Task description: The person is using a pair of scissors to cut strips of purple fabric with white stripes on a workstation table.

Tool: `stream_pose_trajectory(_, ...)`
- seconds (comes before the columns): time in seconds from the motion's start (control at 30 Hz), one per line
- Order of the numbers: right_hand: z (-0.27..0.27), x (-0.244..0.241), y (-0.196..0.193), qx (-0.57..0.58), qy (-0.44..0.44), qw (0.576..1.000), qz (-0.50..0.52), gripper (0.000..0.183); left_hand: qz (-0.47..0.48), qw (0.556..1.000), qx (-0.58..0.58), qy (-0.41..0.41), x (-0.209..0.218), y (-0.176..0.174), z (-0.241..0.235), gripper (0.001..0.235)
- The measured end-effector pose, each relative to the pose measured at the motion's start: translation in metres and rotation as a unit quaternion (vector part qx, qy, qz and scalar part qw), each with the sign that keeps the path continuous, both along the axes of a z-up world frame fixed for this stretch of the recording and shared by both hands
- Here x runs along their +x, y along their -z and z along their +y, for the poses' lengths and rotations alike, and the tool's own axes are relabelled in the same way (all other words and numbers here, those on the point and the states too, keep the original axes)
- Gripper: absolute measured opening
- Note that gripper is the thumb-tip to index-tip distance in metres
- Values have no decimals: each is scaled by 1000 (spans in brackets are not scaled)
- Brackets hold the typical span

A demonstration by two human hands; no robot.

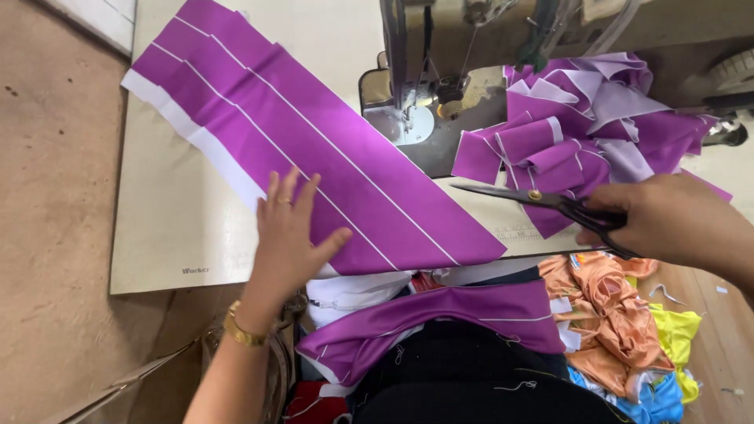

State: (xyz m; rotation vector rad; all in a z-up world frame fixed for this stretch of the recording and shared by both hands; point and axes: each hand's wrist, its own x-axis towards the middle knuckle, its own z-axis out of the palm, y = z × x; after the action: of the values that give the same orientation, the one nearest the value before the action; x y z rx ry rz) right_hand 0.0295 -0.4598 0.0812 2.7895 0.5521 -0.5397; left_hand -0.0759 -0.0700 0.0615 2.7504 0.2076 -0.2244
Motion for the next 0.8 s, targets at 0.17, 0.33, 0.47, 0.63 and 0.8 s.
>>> stream_pose_trajectory(0.17,-7,35,6,33,168,978,119,33,-44,997,44,33,-12,23,-31,88)
stream_pose_trajectory(0.33,-43,60,38,171,224,955,93,35,-22,998,42,42,4,29,-52,96)
stream_pose_trajectory(0.47,-91,65,74,401,275,856,178,20,9,996,82,25,37,32,-20,98)
stream_pose_trajectory(0.63,-133,49,121,546,144,774,287,24,11,997,68,-18,88,33,39,108)
stream_pose_trajectory(0.8,-81,-10,108,591,178,634,466,55,-13,994,97,-43,96,33,50,95)
